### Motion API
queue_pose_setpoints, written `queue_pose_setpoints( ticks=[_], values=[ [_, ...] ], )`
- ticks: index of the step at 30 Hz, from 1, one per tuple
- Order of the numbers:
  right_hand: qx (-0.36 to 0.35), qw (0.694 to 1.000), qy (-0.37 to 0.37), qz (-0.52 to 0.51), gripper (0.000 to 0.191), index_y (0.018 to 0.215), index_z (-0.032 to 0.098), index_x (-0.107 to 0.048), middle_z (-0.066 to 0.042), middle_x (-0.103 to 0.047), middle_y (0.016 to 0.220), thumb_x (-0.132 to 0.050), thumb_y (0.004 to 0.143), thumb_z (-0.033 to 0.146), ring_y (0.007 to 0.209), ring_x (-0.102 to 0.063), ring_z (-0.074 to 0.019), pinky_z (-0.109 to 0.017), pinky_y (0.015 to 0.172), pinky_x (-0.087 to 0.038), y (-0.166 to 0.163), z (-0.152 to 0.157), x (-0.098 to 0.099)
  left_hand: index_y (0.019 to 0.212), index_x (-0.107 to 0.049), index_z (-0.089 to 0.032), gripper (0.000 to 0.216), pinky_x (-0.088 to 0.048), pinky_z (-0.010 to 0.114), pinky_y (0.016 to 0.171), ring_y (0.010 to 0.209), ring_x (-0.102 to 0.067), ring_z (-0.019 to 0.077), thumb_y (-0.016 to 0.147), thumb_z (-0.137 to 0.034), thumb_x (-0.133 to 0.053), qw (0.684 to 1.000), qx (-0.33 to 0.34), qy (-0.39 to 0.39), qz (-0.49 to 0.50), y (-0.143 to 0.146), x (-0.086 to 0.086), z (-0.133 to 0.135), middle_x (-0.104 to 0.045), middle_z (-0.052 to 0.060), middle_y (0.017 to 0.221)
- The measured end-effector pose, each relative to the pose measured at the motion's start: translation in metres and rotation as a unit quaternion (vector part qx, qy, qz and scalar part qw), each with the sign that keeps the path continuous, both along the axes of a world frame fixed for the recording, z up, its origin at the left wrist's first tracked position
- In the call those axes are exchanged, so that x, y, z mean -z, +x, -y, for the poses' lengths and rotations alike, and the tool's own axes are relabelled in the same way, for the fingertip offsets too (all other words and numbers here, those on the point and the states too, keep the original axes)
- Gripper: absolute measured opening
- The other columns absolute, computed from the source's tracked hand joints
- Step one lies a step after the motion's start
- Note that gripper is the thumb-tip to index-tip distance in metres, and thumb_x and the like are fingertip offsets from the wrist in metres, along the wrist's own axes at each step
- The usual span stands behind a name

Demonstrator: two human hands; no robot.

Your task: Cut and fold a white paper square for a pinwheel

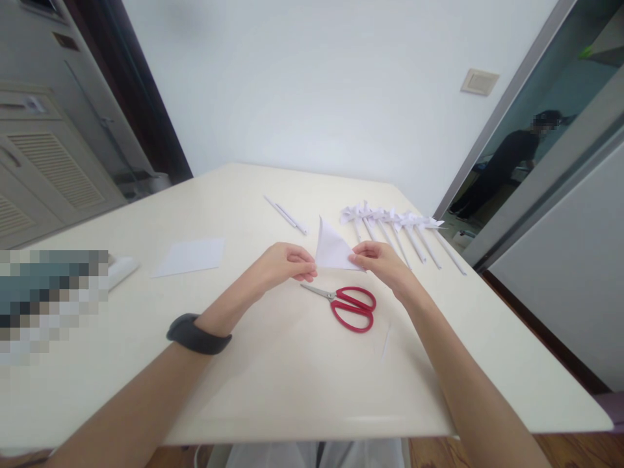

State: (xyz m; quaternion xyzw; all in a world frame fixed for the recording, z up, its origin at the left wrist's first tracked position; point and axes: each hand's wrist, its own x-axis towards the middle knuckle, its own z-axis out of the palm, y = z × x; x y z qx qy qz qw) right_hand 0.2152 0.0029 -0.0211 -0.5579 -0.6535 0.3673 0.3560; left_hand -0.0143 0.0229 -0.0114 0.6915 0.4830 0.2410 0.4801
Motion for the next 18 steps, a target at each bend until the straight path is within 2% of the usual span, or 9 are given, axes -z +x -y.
queue_pose_setpoints(
  ticks=[18],
  values=[
    [0.013, 1.000, 0.021, -0.009, 0.023, 0.108, 0.014, -0.061, -0.007, -0.065, 0.105, -0.058, 0.092, 0.030, 0.089, -0.064, -0.0184, -0.038, 0.077, -0.055, -0.0023, 0.0007, -0.0004, 0.089, -0.064, -0.012, 0.015, -0.055, 0.036, 0.078, 0.079, -0.067, 0.0157, 0.088, -0.027, -0.062, 1.000, 0.000, 0.007, 0.011, -0.0020, 0.0021, -0.0014, -0.069, 0.002, 0.084]
  ],
)
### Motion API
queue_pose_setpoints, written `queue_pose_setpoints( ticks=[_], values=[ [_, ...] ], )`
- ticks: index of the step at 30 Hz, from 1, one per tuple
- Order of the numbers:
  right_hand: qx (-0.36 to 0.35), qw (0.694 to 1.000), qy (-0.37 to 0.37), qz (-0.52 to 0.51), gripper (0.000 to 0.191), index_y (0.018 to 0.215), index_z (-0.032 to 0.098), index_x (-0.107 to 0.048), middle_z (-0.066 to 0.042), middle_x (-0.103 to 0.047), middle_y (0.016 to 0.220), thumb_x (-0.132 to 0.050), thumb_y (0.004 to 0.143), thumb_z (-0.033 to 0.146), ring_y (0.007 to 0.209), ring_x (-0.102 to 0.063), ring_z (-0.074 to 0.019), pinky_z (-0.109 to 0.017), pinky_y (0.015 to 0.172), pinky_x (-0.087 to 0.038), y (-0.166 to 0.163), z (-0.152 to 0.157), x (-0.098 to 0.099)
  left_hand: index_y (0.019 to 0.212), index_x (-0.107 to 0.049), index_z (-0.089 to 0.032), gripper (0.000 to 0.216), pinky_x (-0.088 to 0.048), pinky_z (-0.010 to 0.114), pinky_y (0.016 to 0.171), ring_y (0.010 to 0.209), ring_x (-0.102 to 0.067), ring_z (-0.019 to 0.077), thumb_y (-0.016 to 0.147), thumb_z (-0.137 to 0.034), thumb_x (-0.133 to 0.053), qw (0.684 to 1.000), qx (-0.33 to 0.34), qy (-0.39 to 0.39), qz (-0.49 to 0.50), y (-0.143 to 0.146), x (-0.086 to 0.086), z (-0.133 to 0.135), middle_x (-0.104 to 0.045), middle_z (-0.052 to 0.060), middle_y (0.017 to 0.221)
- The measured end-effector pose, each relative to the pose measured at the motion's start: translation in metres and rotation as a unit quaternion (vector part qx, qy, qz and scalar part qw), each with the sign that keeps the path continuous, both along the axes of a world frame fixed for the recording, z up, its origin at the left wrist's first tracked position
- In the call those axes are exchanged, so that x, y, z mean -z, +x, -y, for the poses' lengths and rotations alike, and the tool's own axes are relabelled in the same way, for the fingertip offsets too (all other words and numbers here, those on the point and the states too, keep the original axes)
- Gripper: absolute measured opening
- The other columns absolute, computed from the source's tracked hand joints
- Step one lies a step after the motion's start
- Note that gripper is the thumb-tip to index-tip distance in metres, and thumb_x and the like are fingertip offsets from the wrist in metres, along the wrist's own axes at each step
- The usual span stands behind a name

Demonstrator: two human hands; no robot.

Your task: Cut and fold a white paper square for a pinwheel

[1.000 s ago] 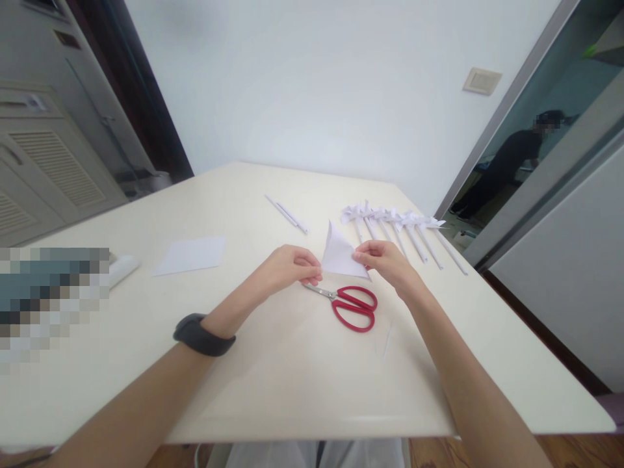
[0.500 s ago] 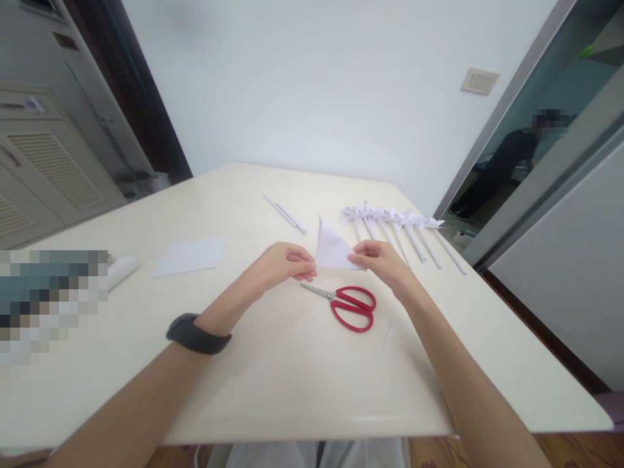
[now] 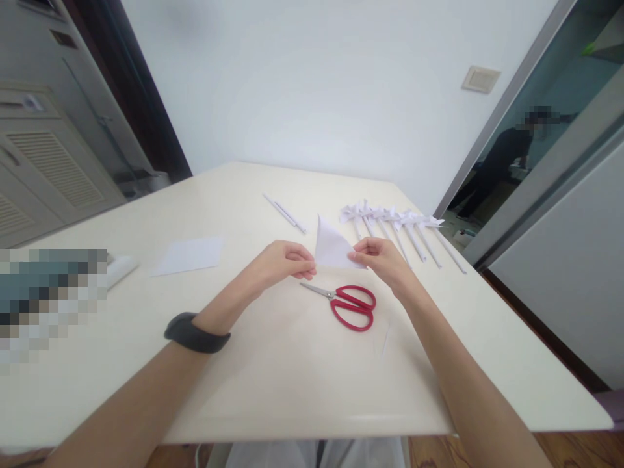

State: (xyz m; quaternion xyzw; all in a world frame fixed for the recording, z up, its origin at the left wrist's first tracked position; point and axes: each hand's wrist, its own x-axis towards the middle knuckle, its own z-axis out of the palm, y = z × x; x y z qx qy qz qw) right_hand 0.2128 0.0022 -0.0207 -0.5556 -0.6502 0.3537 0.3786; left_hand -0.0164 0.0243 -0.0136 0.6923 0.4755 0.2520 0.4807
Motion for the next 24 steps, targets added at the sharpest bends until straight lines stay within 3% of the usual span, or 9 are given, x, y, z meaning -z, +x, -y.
queue_pose_setpoints(
  ticks=[24],
  values=[
    [0.002, 1.000, -0.022, -0.002, 0.025, 0.111, 0.014, -0.061, -0.008, -0.064, 0.109, -0.056, 0.093, 0.032, 0.091, -0.064, -0.0192, -0.039, 0.079, -0.055, 0.010, -0.004, -0.001, 0.085, -0.066, -0.013, 0.016, -0.054, 0.036, 0.080, 0.077, -0.068, 0.0163, 0.083, -0.029, -0.066, 0.999, -0.035, 0.034, 0.020, -0.010, -0.004, -0.004, -0.072, 0.002, 0.079]
  ],
)
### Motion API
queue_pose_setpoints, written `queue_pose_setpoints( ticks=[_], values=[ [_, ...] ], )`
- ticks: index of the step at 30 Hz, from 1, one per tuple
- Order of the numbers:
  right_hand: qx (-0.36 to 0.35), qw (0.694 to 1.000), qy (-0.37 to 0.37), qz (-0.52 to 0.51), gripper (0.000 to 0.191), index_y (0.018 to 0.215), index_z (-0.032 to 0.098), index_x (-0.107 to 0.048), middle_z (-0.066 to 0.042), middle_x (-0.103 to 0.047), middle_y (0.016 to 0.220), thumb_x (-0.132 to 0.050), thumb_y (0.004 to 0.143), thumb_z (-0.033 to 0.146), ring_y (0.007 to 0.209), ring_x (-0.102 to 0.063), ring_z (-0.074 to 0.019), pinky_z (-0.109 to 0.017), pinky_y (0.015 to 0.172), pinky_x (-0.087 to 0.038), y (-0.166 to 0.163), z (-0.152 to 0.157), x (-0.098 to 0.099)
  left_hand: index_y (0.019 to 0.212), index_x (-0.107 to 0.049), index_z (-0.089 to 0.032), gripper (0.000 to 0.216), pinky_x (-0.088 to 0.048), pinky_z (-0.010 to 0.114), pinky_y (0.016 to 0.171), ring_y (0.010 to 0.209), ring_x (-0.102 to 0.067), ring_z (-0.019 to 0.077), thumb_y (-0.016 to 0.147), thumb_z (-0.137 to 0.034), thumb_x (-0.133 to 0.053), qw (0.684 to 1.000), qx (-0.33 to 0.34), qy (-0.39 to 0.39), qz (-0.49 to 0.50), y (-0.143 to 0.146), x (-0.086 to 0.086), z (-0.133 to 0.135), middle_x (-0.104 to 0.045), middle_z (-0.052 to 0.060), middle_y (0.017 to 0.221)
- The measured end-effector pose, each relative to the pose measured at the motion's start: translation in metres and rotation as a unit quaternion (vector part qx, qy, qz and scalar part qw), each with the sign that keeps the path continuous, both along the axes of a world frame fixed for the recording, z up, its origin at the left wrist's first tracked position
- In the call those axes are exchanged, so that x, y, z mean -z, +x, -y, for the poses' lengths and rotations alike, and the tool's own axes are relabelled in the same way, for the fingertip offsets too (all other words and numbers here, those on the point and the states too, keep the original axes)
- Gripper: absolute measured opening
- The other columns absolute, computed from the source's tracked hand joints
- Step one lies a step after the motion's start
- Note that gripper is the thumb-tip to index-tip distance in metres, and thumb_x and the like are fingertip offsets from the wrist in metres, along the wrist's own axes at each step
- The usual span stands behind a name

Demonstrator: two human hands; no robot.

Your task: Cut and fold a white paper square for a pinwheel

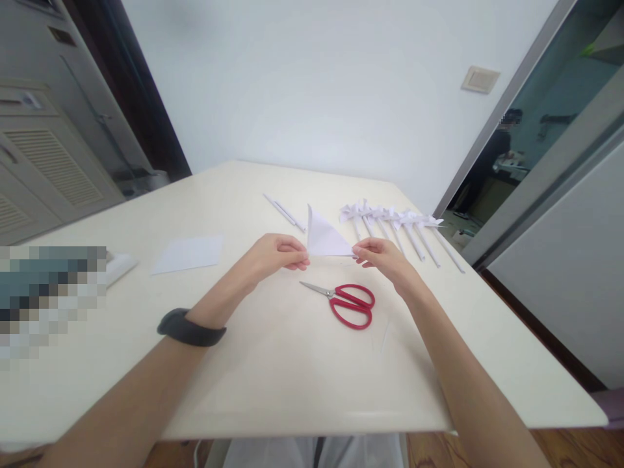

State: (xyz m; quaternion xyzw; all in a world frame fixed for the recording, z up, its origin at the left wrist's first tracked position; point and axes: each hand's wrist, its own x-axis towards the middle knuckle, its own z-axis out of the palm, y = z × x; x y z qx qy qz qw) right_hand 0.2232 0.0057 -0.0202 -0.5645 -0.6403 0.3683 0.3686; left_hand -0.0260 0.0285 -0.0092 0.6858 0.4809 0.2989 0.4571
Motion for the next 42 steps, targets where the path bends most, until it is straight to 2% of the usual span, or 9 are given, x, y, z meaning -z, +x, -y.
queue_pose_setpoints(
  ticks=[19, 26, 35, 42],
  values=[
    [-0.008, 1.000, -0.002, 0.006, 0.027, 0.114, 0.015, -0.059, -0.008, -0.063, 0.112, -0.057, 0.092, 0.031, 0.094, -0.063, -0.0202, -0.040, 0.080, -0.054, 0.001, -0.003, 0.003, 0.087, -0.064, -0.012, 0.015, -0.053, 0.038, 0.083, 0.080, -0.068, 0.0165, 0.085, -0.027, -0.065, 1.000, 0.015, 0.016, 0.005, 0.003, -0.002, 0.003, -0.070, 0.001, 0.079],
    [-0.053, 0.998, -0.017, -0.004, 0.028, 0.111, 0.014, -0.061, -0.008, -0.064, 0.112, -0.055, 0.093, 0.035, 0.097, -0.063, -0.0211, -0.042, 0.084, -0.052, 0.000, 0.008, -0.009, 0.089, -0.063, -0.012, 0.014, -0.055, 0.037, 0.078, 0.079, -0.066, 0.0155, 0.088, -0.026, -0.061, 0.998, 0.057, 0.001, -0.015, 0.006, 0.004, 0.001, -0.068, 0.002, 0.083],
    [-0.040, 0.999, -0.032, 0.000, 0.027, 0.113, 0.014, -0.060, -0.008, -0.063, 0.111, -0.056, 0.093, 0.032, 0.092, -0.064, -0.0199, -0.040, 0.079, -0.054, -0.003, 0.000, 0.002, 0.092, -0.063, -0.012, 0.016, -0.055, 0.035, 0.074, 0.078, -0.065, 0.0150, 0.088, -0.028, -0.061, 0.996, 0.078, -0.014, -0.036, 0.013, 0.009, 0.004, -0.067, 0.002, 0.086],
    [-0.065, 0.997, -0.040, -0.002, 0.027, 0.111, 0.014, -0.061, -0.008, -0.064, 0.109, -0.056, 0.093, 0.034, 0.092, -0.064, -0.0199, -0.040, 0.079, -0.054, -0.001, 0.005, -0.004, 0.092, -0.063, -0.012, 0.017, -0.055, 0.034, 0.073, 0.077, -0.065, 0.0150, 0.089, -0.028, -0.060, 0.995, 0.084, -0.021, -0.048, 0.014, 0.013, 0.003, -0.067, 0.002, 0.086]
  ],
)
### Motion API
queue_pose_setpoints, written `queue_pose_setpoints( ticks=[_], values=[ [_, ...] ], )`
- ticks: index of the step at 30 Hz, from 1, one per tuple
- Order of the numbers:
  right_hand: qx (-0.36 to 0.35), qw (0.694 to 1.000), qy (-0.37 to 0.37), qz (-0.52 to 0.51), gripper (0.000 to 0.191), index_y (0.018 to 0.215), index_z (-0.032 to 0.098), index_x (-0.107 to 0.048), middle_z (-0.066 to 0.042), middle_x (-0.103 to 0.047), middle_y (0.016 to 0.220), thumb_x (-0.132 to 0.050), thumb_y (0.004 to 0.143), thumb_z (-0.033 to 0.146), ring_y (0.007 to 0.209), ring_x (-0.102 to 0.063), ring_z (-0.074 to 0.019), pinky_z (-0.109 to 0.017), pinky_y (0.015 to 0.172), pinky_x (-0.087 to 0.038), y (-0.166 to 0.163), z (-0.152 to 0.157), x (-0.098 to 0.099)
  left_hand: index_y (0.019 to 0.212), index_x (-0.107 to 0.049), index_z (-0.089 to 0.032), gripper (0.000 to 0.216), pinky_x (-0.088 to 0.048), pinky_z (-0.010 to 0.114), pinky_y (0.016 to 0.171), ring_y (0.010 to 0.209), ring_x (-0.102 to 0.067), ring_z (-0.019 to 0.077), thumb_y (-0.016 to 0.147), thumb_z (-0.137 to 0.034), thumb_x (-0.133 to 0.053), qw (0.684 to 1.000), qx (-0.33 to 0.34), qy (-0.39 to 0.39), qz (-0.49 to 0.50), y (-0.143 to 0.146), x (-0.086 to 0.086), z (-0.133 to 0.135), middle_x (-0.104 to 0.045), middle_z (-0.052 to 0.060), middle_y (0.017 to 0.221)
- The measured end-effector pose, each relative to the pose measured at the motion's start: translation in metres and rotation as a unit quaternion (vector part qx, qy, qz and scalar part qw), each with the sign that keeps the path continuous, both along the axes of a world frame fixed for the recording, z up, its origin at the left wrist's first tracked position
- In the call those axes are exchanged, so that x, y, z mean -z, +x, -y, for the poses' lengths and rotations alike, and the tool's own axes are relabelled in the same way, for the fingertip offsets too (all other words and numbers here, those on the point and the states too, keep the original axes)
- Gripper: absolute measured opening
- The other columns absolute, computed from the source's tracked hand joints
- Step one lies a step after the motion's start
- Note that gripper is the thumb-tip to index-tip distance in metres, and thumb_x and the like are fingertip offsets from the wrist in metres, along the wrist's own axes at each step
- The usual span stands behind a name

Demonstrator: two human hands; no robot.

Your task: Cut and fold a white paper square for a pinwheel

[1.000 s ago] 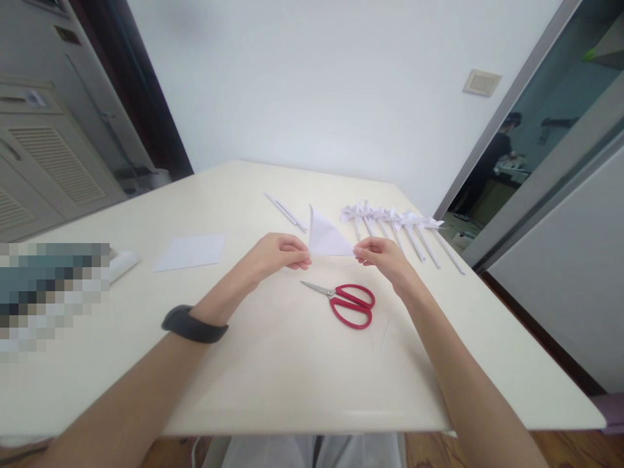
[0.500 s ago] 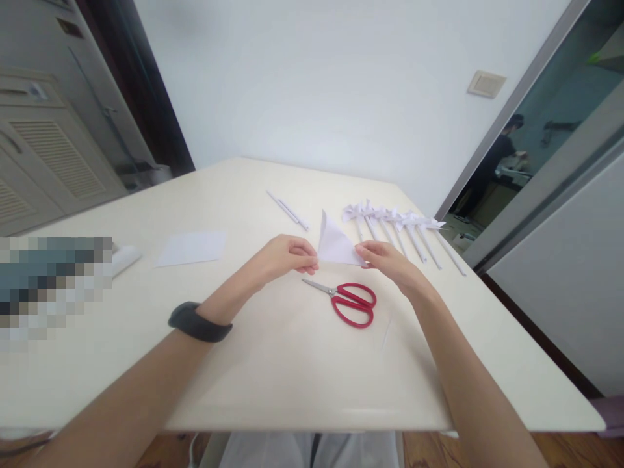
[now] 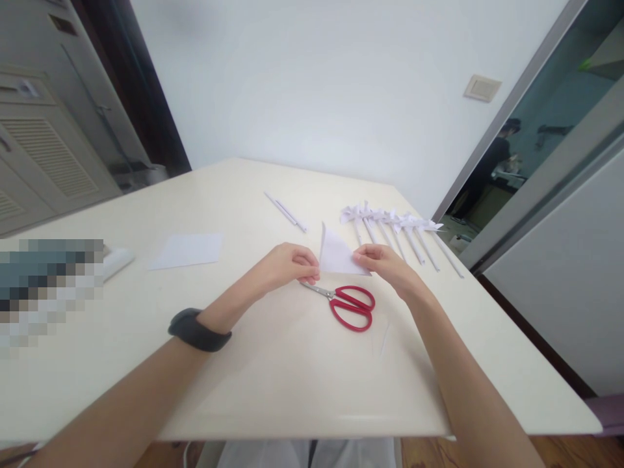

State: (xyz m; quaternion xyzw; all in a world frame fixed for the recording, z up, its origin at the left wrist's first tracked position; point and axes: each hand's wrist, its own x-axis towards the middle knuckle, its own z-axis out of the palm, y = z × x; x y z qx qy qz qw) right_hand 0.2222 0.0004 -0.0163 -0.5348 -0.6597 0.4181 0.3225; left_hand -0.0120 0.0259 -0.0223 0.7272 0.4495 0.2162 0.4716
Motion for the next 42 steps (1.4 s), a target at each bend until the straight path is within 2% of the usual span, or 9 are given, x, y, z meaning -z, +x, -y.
queue_pose_setpoints(
  ticks=[7, 15, 23, 35, 42],
  values=[
    [-0.034, 0.999, -0.006, -0.017, 0.026, 0.109, 0.014, -0.061, -0.007, -0.065, 0.108, -0.057, 0.092, 0.034, 0.093, -0.064, -0.0201, -0.040, 0.081, -0.054, -0.004, -0.001, 0.003, 0.094, -0.063, -0.012, 0.017, -0.056, 0.034, 0.073, 0.078, -0.065, 0.0152, 0.089, -0.028, -0.060, 0.998, 0.053, -0.018, -0.006, 0.003, 0.007, -0.001, -0.067, 0.003, 0.088],
    [-0.018, 0.999, 0.006, -0.036, 0.026, 0.110, 0.014, -0.061, -0.008, -0.064, 0.109, -0.057, 0.092, 0.033, 0.093, -0.064, -0.0200, -0.041, 0.081, -0.053, -0.004, -0.003, 0.005, 0.097, -0.063, -0.012, 0.019, -0.056, 0.034, 0.073, 0.079, -0.065, 0.0155, 0.090, -0.029, -0.059, 0.998, 0.056, -0.016, -0.018, 0.004, 0.007, 0.000, -0.067, 0.004, 0.091],
    [-0.099, 0.993, -0.038, -0.045, 0.026, 0.106, 0.013, -0.063, -0.006, -0.066, 0.103, -0.057, 0.092, 0.035, 0.088, -0.065, -0.0193, -0.038, 0.077, -0.055, -0.010, 0.003, 0.006, 0.095, -0.063, -0.012, 0.017, -0.056, 0.035, 0.074, 0.078, -0.065, 0.0152, 0.090, -0.028, -0.059, 0.997, 0.075, -0.009, -0.012, 0.005, 0.006, 0.004, -0.067, 0.003, 0.088],
    [-0.068, 0.996, -0.010, -0.052, 0.025, 0.106, 0.014, -0.062, -0.006, -0.065, 0.102, -0.056, 0.093, 0.034, 0.086, -0.065, -0.0184, -0.037, 0.075, -0.055, -0.016, 0.003, 0.007, 0.093, -0.063, -0.012, 0.017, -0.056, 0.034, 0.074, 0.076, -0.066, 0.0147, 0.090, -0.029, -0.059, 0.996, 0.083, 0.003, -0.011, 0.007, 0.011, 0.005, -0.068, 0.002, 0.086],
    [-0.037, 0.998, 0.025, -0.053, 0.023, 0.106, 0.013, -0.062, -0.006, -0.065, 0.103, -0.058, 0.092, 0.032, 0.088, -0.064, -0.0185, -0.037, 0.077, -0.055, -0.013, 0.000, 0.008, 0.090, -0.063, -0.012, 0.016, -0.056, 0.035, 0.074, 0.075, -0.066, 0.0148, 0.089, -0.028, -0.060, 0.997, 0.082, 0.007, -0.015, 0.007, 0.005, 0.008, -0.068, 0.002, 0.082]
  ],
)
